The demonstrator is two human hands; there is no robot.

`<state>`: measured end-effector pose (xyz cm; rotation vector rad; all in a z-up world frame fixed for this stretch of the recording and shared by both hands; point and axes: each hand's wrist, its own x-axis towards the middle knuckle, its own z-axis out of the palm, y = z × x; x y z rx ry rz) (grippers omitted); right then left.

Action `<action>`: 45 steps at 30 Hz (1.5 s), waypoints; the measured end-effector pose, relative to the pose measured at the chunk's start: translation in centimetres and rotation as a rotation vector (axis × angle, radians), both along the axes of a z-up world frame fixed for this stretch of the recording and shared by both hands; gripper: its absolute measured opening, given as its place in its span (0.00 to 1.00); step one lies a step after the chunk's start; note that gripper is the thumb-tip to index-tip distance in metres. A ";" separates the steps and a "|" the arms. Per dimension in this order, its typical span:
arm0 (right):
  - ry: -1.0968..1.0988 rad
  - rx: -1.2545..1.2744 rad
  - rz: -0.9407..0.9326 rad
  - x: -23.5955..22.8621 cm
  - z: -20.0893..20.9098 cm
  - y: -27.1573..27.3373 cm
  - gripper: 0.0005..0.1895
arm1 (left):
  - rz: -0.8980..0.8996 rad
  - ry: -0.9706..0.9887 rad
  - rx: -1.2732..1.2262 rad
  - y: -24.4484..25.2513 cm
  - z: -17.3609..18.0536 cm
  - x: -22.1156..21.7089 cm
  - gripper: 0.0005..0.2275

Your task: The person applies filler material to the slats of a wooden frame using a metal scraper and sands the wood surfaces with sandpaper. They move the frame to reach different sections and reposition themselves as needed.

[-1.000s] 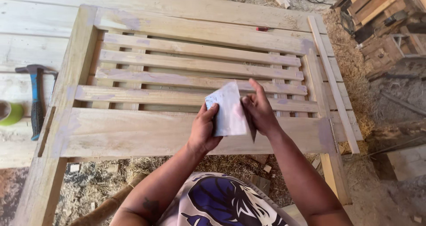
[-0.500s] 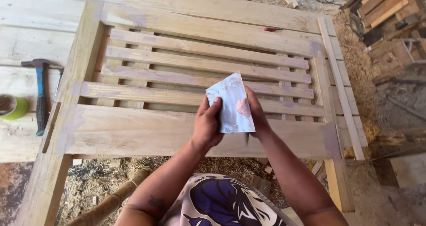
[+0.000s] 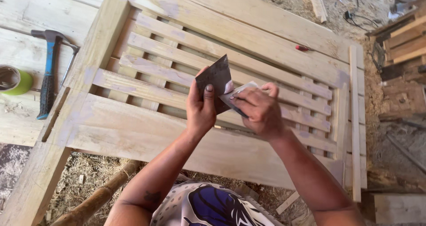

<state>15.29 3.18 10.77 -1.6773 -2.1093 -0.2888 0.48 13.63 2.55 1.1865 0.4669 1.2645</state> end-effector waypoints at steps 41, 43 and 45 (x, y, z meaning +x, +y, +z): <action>-0.090 -0.576 0.222 25.4 -20.6 39.0 0.24 | 0.296 0.014 -0.466 3.3 -19.0 -10.5 0.12; -0.082 -0.586 0.196 26.7 -21.2 37.1 0.19 | 0.292 0.000 -0.475 3.1 -19.1 -10.7 0.12; -0.073 -0.597 0.175 27.8 -21.0 35.1 0.17 | 0.281 -0.020 -0.483 3.2 -18.9 -10.5 0.12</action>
